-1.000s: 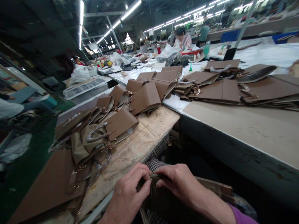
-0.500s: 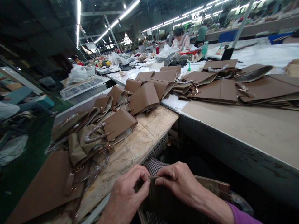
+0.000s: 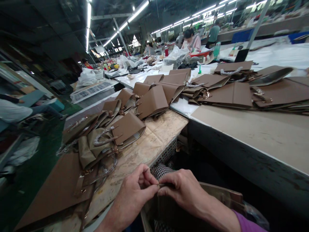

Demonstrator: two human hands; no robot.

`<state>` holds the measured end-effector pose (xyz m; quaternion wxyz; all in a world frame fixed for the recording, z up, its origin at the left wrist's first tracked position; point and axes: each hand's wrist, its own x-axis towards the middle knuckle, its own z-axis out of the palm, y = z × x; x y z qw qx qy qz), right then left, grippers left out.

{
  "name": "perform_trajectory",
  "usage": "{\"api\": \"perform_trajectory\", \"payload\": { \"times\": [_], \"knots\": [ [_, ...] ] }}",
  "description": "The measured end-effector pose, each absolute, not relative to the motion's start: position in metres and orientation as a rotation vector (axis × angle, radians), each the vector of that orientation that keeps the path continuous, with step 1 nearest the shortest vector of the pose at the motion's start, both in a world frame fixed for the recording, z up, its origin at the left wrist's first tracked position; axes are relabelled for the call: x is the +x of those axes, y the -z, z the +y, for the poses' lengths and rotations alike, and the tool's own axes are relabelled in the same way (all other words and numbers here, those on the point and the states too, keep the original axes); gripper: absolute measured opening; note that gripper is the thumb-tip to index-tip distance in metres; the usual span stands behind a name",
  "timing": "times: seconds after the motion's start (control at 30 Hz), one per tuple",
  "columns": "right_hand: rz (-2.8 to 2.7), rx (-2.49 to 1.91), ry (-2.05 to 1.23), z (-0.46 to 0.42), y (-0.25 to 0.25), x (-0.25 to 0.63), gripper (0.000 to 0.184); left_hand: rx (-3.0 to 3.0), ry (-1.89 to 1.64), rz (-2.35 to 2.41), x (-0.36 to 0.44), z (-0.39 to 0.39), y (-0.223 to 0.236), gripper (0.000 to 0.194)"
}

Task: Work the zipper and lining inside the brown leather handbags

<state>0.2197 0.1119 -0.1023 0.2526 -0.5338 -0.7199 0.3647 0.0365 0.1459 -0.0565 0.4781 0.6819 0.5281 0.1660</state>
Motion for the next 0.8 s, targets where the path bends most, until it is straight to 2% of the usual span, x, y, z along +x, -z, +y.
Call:
{"api": "perform_trajectory", "payload": {
  "times": [0.2, 0.27, 0.63, 0.8],
  "knots": [
    [-1.872, -1.470, -1.017, 0.114, 0.110, 0.212, 0.012, 1.545, -0.249, 1.276, 0.022, 0.143, 0.048, 0.017],
    [-1.850, -1.475, -1.048, 0.114, 0.110, 0.212, 0.011, 1.571, -0.201, 1.332, 0.018, 0.140, 0.046, 0.014],
    [-1.791, -1.532, -1.090, 0.115, 0.108, 0.208, 0.010, 2.031, -0.308, 1.459, 0.015, 0.128, 0.059, 0.021],
    [-1.851, -1.537, -1.152, 0.120, 0.110, 0.210, 0.010, 2.049, -0.292, 1.584, 0.016, 0.126, 0.065, 0.023]
  ]
}}
